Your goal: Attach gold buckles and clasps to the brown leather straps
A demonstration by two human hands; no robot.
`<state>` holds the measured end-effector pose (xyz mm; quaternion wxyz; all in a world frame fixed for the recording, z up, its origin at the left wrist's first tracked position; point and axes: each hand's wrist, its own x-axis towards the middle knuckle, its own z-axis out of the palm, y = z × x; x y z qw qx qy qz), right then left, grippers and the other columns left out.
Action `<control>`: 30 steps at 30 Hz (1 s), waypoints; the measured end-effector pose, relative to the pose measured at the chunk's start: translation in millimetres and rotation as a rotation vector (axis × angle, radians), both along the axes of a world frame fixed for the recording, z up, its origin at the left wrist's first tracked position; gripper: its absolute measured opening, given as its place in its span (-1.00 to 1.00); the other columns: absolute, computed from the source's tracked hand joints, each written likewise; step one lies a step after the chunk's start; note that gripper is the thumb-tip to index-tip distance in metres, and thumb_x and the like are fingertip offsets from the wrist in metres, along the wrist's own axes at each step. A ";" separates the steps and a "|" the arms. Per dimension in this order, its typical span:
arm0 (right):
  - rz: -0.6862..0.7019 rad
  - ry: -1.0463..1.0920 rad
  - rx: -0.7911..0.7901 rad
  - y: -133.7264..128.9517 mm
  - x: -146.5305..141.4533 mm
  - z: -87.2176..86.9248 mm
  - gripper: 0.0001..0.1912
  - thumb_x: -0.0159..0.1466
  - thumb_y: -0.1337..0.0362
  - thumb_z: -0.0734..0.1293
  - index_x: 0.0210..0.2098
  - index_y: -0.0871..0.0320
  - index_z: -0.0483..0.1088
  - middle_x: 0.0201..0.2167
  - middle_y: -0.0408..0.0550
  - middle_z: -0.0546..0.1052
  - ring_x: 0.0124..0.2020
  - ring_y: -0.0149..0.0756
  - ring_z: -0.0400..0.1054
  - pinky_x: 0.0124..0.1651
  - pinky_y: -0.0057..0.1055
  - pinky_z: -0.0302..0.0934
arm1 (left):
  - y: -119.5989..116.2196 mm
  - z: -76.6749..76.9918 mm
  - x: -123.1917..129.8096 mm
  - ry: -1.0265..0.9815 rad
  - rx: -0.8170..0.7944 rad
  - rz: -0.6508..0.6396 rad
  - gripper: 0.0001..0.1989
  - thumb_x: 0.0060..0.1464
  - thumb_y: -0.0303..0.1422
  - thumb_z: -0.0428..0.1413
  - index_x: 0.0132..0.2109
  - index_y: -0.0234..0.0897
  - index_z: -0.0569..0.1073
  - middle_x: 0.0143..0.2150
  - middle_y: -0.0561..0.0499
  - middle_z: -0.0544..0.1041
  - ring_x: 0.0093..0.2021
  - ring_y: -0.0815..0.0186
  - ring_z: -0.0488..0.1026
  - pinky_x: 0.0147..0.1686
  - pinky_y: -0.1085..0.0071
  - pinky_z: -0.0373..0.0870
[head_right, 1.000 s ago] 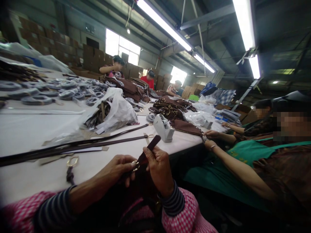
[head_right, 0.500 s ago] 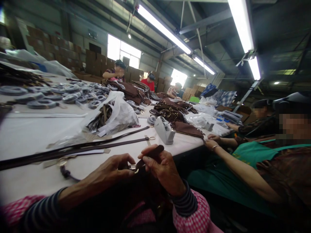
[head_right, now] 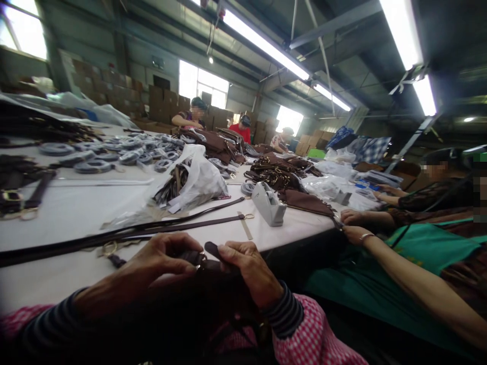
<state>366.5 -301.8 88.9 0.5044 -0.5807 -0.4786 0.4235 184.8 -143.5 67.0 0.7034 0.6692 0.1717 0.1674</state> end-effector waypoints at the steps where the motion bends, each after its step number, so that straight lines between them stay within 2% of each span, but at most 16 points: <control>1: 0.006 -0.008 0.011 0.6 -1.6 1.0 -0.58 0.41 0.09 0.30 -0.51 0.17 0.32 -0.49 -0.19 0.26 -0.47 -0.39 0.09 -0.40 -0.40 -0.02 | 0.7 1.6 -0.4 -0.025 -0.009 0.015 -0.61 -0.24 -0.36 0.43 -0.19 -0.32 0.58 -0.32 0.05 0.60 -0.30 0.31 0.46 -0.25 0.42 0.33; 5: 0.073 -0.081 0.033 4.1 -8.5 4.8 -0.60 0.39 0.15 0.30 -0.54 0.17 0.29 -0.30 -0.12 0.29 -0.30 -0.31 0.19 -0.23 -0.36 0.10 | -0.3 6.2 -1.4 -0.064 0.050 0.086 -0.63 -0.30 -0.43 0.44 -0.27 -0.32 0.53 -0.41 0.12 0.54 -0.37 0.37 0.41 -0.33 0.47 0.31; 8: 0.064 -0.147 0.023 7.0 -16.6 4.9 -0.60 0.39 0.16 0.29 -0.55 0.15 0.25 -0.33 -0.14 0.27 -0.29 -0.30 0.19 -0.19 -0.33 0.08 | -4.0 6.3 -2.1 -0.065 0.094 0.066 -0.66 -0.32 -0.42 0.44 -0.33 -0.35 0.53 -0.43 0.11 0.52 -0.41 0.39 0.38 -0.40 0.49 0.28; 13: 0.006 -0.269 0.077 8.0 -28.1 2.7 -0.59 0.40 0.19 0.25 -0.57 0.14 0.25 -0.32 -0.12 0.29 -0.23 -0.26 0.24 -0.12 -0.31 0.09 | -8.1 3.8 -6.6 -0.068 0.056 0.031 -0.67 -0.20 -0.34 0.43 -0.29 -0.34 0.51 -0.48 0.14 0.50 -0.51 0.45 0.33 -0.51 0.53 0.24; 17: 0.003 -0.292 0.141 7.8 -32.2 0.0 -0.58 0.43 0.19 0.23 -0.57 0.13 0.25 -0.29 -0.10 0.32 -0.17 -0.23 0.27 -0.06 -0.30 0.11 | -8.8 5.1 -9.3 -0.035 0.149 0.039 -0.73 -0.18 -0.41 0.40 -0.30 -0.34 0.53 -0.47 0.14 0.52 -0.48 0.45 0.35 -0.50 0.54 0.24; 21: -0.029 -0.318 0.212 10.5 -39.0 -8.9 -0.56 0.48 0.12 0.17 -0.51 0.11 0.26 -0.30 -0.11 0.29 -0.21 -0.24 0.27 -0.11 -0.31 0.17 | -11.7 7.5 -6.2 -0.061 0.125 0.033 -0.72 -0.20 -0.37 0.41 -0.31 -0.34 0.53 -0.44 0.11 0.55 -0.44 0.40 0.39 -0.45 0.51 0.29; 24: -0.101 -0.374 0.264 14.9 -44.8 -18.5 -0.58 0.51 0.10 0.13 -0.45 0.10 0.26 -0.29 -0.11 0.28 -0.23 -0.25 0.27 -0.13 -0.31 0.20 | -16.4 10.6 -2.6 -0.083 0.125 0.042 -0.73 -0.20 -0.37 0.41 -0.32 -0.35 0.54 -0.44 0.09 0.56 -0.42 0.38 0.39 -0.44 0.49 0.29; 30: -0.363 -0.365 0.386 27.8 -52.6 -32.2 -0.70 0.50 0.00 0.12 -0.25 0.06 0.21 -0.32 -0.18 0.28 -0.29 -0.28 0.26 -0.18 -0.32 0.20 | -29.2 11.7 3.5 -0.162 0.232 0.141 -0.79 -0.22 -0.47 0.38 -0.37 -0.32 0.54 -0.42 0.10 0.53 -0.34 0.34 0.40 -0.33 0.47 0.32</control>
